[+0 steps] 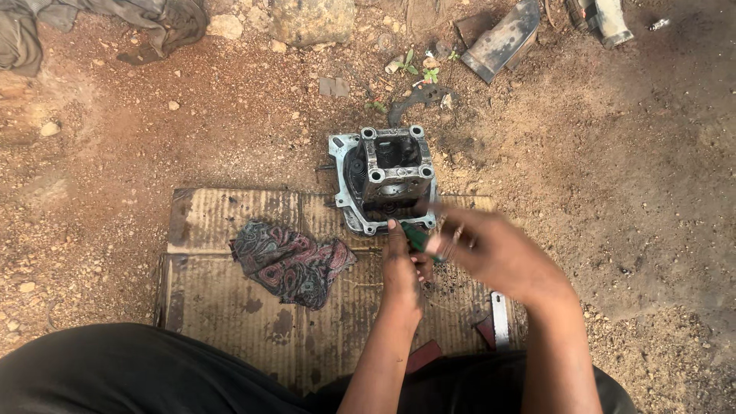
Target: The person works on a metal engine block using a screwdriver and a small cylindrical object, inserting components and rubbing a surface with a cloth.
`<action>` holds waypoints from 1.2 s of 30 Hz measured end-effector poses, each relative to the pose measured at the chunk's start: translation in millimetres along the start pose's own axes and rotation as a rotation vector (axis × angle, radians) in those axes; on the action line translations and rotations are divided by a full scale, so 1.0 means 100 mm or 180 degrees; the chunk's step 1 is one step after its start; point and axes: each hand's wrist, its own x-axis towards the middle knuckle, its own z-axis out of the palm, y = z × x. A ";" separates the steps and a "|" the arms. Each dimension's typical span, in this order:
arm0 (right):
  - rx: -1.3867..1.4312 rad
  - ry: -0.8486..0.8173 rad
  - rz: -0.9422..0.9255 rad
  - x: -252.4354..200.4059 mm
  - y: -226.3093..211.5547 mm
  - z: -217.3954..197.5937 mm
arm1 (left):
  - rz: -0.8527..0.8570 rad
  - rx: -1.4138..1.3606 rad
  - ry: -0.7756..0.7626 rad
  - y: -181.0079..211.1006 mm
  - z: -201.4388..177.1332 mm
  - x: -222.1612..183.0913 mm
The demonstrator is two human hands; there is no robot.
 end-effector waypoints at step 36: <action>-0.1105 -0.0221 -0.0009 -0.15 -0.52 0.06 | 0.0116 -0.0513 -0.0122 -0.10 -0.04 -0.03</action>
